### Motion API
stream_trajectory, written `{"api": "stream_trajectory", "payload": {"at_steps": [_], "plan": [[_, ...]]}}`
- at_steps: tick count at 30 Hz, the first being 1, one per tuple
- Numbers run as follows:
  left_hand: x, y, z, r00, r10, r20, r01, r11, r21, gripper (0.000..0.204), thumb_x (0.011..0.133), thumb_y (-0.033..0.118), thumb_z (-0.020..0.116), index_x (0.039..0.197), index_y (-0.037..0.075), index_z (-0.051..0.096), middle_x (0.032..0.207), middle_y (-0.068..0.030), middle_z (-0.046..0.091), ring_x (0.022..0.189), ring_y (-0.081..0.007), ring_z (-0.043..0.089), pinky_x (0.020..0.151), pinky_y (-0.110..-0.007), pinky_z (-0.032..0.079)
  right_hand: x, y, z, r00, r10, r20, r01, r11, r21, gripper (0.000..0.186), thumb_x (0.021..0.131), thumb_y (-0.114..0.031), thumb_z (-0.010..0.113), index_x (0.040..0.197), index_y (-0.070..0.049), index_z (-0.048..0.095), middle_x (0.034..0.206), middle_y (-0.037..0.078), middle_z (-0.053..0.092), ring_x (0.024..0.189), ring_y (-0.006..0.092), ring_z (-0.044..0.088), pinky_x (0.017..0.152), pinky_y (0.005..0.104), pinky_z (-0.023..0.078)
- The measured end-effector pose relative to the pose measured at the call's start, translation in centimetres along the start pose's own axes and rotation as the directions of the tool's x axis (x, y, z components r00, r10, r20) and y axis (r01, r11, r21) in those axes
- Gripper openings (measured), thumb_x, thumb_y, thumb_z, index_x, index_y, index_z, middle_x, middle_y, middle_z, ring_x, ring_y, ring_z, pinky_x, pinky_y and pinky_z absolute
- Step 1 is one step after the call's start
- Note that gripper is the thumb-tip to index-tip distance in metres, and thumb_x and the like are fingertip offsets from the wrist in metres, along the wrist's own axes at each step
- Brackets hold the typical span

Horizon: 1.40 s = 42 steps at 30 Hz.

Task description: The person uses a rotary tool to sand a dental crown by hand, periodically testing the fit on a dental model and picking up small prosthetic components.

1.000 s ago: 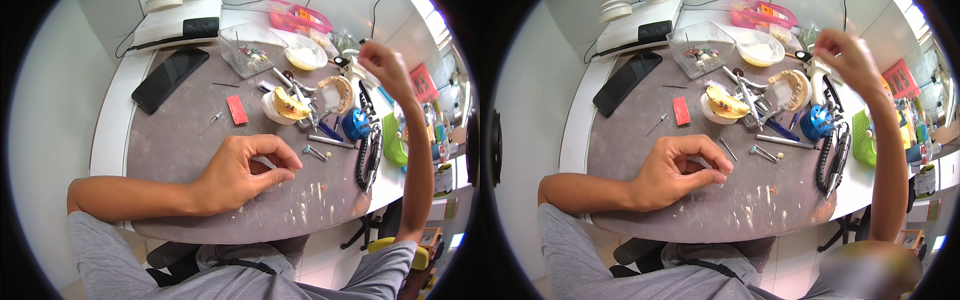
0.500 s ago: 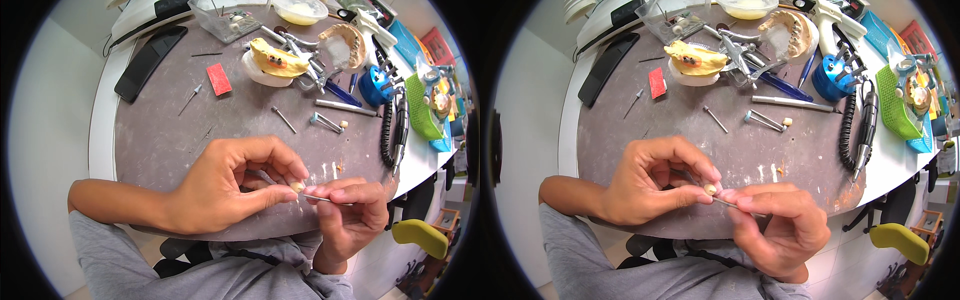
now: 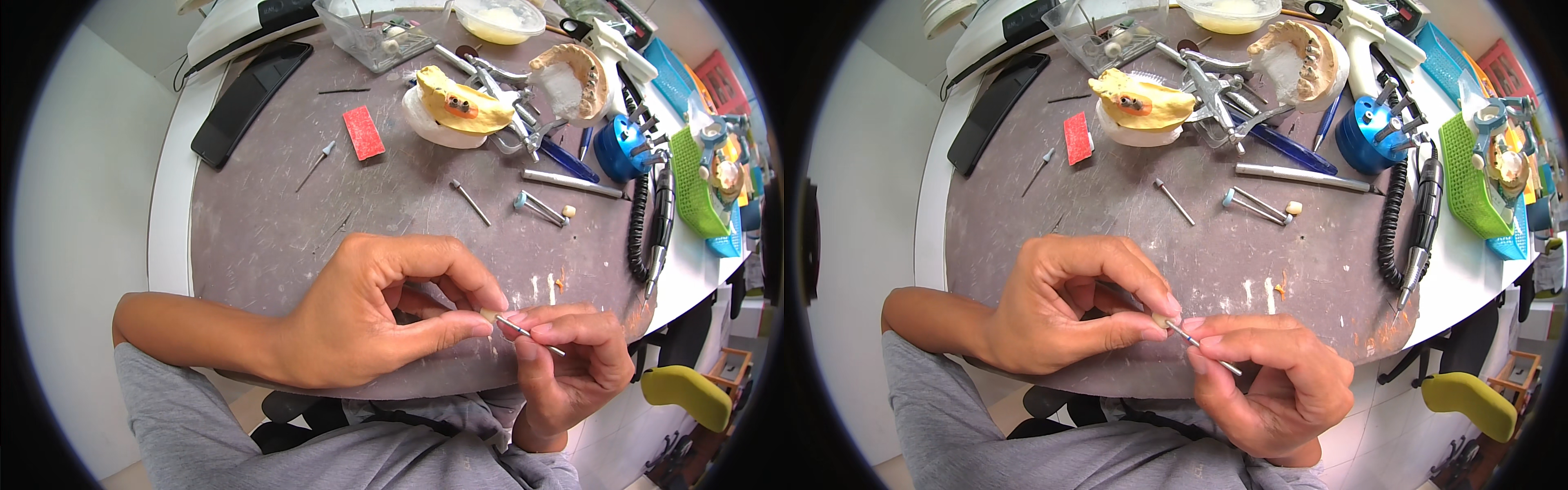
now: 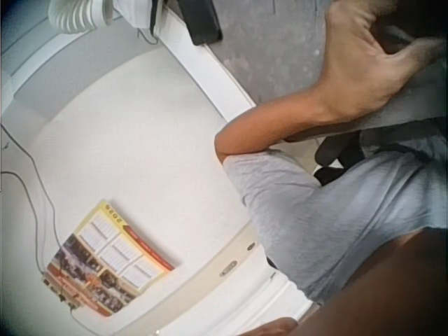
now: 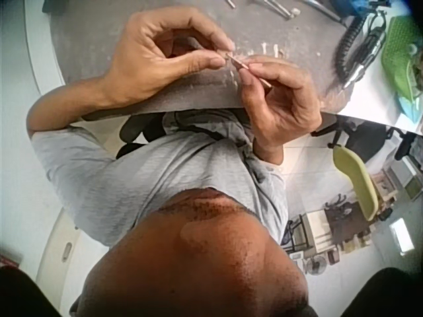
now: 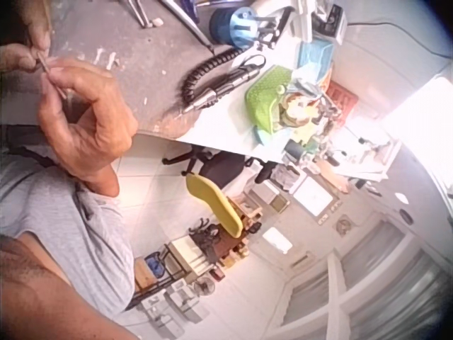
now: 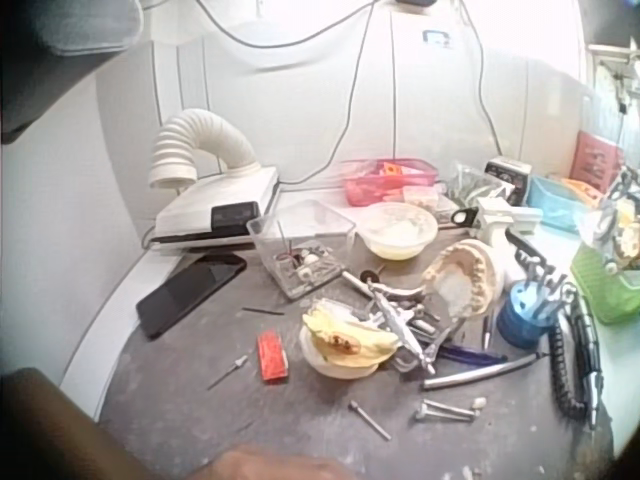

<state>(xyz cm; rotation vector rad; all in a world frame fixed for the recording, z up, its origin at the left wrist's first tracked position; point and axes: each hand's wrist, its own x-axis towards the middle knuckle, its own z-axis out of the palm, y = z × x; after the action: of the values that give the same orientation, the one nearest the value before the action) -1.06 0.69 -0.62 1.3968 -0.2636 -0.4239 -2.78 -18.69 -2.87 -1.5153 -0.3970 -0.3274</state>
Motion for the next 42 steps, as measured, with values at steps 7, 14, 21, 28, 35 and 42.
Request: {"api": "stream_trajectory", "payload": {"at_steps": [7, 14, 21, 28, 35, 42], "plan": [[-0.1, -0.1, 0.0, 1.0, 0.021, -0.006, -0.021, 1.0, 0.0, 0.02, 0.08, -0.01, 0.066, 0.098, -0.002, 0.064, 0.099, -0.0135, 0.063, 0.093, -0.0167, 0.063, 0.082, -0.028, 0.055, 0.1, -0.4, 0.0, 0.999, 0.048, 0.007, -0.048, 0.998, -0.038, 0.017, 0.067, 0.013, 0.069, 0.082, 0.008, 0.063, 0.077, 0.019, 0.068, 0.072, 0.0216, 0.069, 0.065, 0.0275, 0.055], [-0.1, -0.1, 0.0, 0.998, 0.059, -0.024, -0.057, 0.995, 0.078, 0.018, 0.08, -0.009, 0.066, 0.097, -0.002, 0.066, 0.098, -0.0128, 0.063, 0.09, -0.0146, 0.063, 0.076, -0.024, 0.053, 0.7, -0.5, -0.2, 0.998, -0.022, 0.055, 0.035, 0.967, -0.253, 0.018, 0.067, 0.01, 0.071, 0.083, 0.005, 0.065, 0.075, 0.014, 0.067, 0.064, 0.0173, 0.065, 0.058, 0.0244, 0.051], [-0.1, -0.2, 0.1, 0.993, 0.111, -0.039, -0.103, 0.979, 0.174, 0.016, 0.08, -0.007, 0.067, 0.096, -0.002, 0.066, 0.096, -0.0123, 0.065, 0.087, -0.0142, 0.064, 0.074, -0.024, 0.053, 1.3, -1.2, -0.4, 0.983, -0.078, 0.168, 0.155, 0.84, -0.52, 0.019, 0.064, 0.006, 0.074, 0.081, -0.001, 0.069, 0.07, 0.01, 0.063, 0.059, 0.0162, 0.061, 0.051, 0.0247, 0.047], [0.0, -0.4, -0.2, 0.955, 0.297, -0.015, -0.279, 0.911, 0.303, 0.017, 0.075, -0.003, 0.073, 0.092, 0.0, 0.069, 0.088, -0.0101, 0.066, 0.079, -0.0137, 0.065, 0.066, -0.023, 0.053, 1.3, -0.4, 0.2, 0.965, -0.115, 0.236, 0.223, 0.834, -0.504, 0.018, 0.065, 0.007, 0.073, 0.08, 0.0, 0.068, 0.072, 0.01, 0.066, 0.059, 0.0215, 0.064, 0.053, 0.0284, 0.05], [-0.5, -0.9, 0.2, 0.879, 0.476, 0.022, -0.435, 0.784, 0.443, 0.02, 0.07, 0.004, 0.079, 0.089, 0.004, 0.072, 0.081, -0.0078, 0.066, 0.069, -0.014, 0.064, 0.057, -0.023, 0.05, 0.9, -0.7, 0.7, 0.951, -0.1, 0.291, 0.241, 0.832, -0.5, 0.018, 0.064, 0.008, 0.07, 0.081, 0.002, 0.067, 0.078, 0.013, 0.069, 0.069, 0.025, 0.069, 0.06, 0.0293, 0.054], [-0.2, -0.9, 0.2, 0.858, 0.511, 0.05, -0.48, 0.761, 0.436, 0.019, 0.072, 0.003, 0.077, 0.09, 0.003, 0.071, 0.083, -0.0081, 0.065, 0.069, -0.0136, 0.063, 0.058, -0.023, 0.049, 0.7, -0.6, 0.5, 0.956, -0.109, 0.272, 0.237, 0.834, -0.498, 0.019, 0.064, 0.008, 0.07, 0.082, 0.002, 0.067, 0.078, 0.013, 0.069, 0.069, 0.0246, 0.069, 0.06, 0.029, 0.054]]}}
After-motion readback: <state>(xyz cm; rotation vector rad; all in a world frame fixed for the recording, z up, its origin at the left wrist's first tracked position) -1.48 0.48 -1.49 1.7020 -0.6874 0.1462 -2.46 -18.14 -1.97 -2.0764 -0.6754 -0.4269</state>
